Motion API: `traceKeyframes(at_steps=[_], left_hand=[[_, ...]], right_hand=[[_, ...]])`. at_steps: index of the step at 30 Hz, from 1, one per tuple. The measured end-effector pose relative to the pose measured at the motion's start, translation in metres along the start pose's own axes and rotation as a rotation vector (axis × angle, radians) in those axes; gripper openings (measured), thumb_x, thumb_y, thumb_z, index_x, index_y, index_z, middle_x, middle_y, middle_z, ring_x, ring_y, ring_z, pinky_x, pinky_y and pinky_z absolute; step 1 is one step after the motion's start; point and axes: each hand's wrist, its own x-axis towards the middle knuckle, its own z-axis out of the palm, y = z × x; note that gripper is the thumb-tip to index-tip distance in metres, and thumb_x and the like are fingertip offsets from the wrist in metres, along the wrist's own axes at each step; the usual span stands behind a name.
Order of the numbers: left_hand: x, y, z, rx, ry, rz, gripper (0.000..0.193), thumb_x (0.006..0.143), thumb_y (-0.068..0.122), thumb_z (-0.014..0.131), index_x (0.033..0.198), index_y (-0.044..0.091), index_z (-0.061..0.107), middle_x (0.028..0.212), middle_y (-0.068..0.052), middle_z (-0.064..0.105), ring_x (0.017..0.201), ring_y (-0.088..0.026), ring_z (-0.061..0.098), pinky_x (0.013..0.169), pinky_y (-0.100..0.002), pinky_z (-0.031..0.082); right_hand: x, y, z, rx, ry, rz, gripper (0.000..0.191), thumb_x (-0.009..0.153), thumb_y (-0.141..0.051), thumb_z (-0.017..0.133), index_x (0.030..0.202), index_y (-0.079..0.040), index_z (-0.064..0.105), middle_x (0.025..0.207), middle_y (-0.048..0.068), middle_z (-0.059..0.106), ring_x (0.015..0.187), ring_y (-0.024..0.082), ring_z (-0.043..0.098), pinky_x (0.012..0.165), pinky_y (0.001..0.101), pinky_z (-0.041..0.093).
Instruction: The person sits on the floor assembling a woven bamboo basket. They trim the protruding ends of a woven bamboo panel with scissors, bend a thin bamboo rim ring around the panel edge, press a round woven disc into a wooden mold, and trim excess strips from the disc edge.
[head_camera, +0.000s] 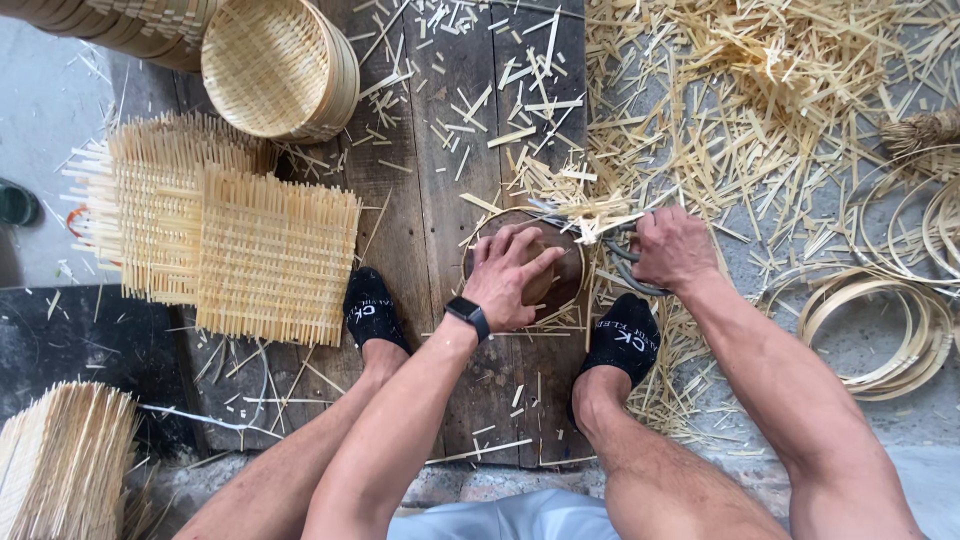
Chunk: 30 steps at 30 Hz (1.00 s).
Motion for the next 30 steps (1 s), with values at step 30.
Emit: traceKeyframes(at_steps=[30], left_hand=[[0.066, -0.037, 0.021, -0.677, 0.376, -1.014, 0.039, 0.078, 0.057, 0.072, 0.098, 0.026, 0.085, 0.110, -0.015, 0.071, 0.114, -0.038, 0.059, 0.112, -0.051, 0.040]], right_hand=[[-0.003, -0.034, -0.004, 1.479, -0.245, 0.518, 0.039, 0.087, -0.034, 0.074, 0.120, -0.013, 0.070, 0.100, 0.006, 0.077, 0.078, 0.019, 0.072, 0.070, 0.0324, 0.058]])
